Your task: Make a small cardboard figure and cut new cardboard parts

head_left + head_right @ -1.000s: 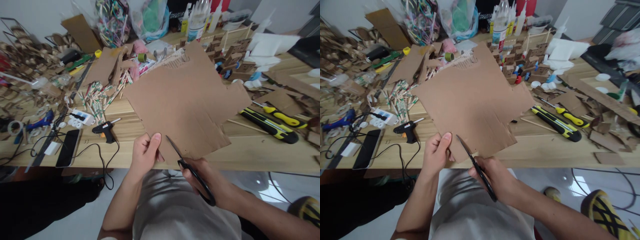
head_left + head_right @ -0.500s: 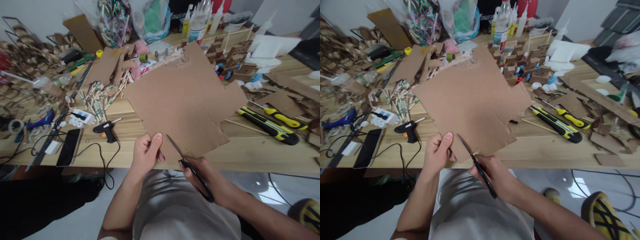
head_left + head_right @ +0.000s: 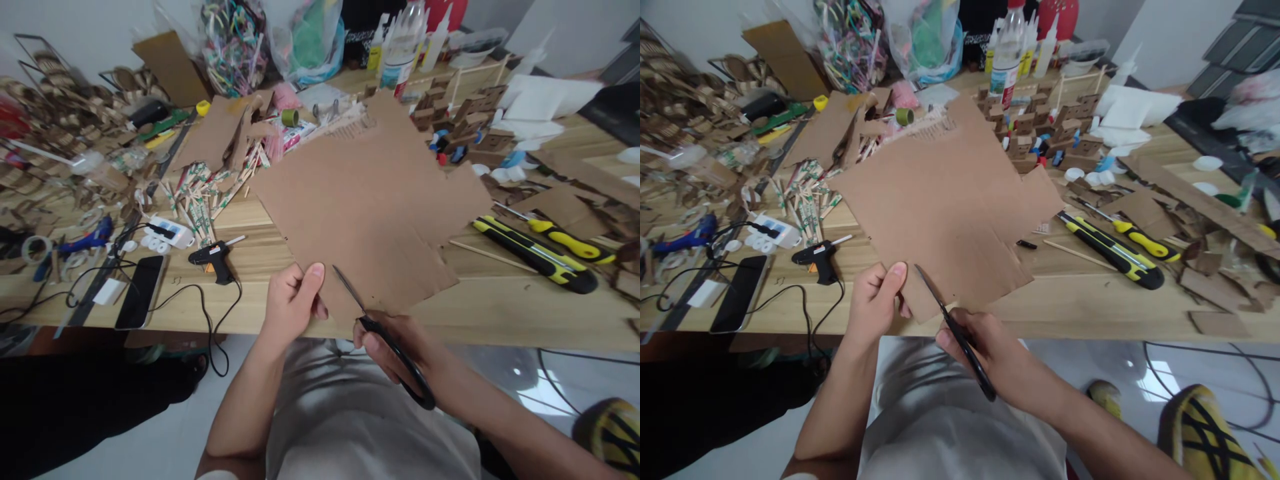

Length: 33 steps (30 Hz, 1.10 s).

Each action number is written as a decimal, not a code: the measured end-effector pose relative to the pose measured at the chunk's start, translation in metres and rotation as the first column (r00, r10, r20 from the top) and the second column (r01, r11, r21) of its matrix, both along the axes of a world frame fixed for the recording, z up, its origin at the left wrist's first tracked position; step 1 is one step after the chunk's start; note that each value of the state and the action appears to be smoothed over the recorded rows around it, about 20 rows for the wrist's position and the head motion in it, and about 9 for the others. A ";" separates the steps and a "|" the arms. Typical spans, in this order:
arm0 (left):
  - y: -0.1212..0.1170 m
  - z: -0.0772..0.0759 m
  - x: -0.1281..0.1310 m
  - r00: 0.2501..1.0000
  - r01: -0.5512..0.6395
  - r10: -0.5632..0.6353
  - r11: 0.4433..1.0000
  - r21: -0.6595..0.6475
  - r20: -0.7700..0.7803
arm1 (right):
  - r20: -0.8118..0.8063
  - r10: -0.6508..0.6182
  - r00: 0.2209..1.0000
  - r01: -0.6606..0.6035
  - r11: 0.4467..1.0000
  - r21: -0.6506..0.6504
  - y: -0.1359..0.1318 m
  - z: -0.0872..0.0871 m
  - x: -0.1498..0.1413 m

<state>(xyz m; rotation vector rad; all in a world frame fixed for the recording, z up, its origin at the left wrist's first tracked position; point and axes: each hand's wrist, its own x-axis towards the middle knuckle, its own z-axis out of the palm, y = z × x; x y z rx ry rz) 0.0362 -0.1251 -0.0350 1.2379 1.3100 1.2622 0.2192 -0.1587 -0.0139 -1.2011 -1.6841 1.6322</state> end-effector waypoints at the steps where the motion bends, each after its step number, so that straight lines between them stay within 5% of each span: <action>1: 0.001 0.000 0.000 1.000 0.001 -0.001 1.000 -0.012 -0.002 | -0.017 0.003 1.000 -0.003 1.000 -0.018 0.000 0.001 0.001; 9: 0.003 0.000 0.003 0.999 0.049 -0.047 0.996 -0.068 0.023 | -0.084 -0.029 0.996 0.011 0.978 -0.209 -0.004 -0.008 0.009; 17: -0.003 0.007 0.002 0.998 0.047 -0.045 0.998 -0.050 0.045 | -0.139 -0.100 0.985 0.060 0.963 -0.264 -0.005 -0.008 0.003; 33: -0.004 0.013 0.000 0.999 0.027 -0.025 0.999 -0.029 0.036 | -0.162 -0.103 0.981 0.077 0.984 -0.160 -0.001 -0.014 0.002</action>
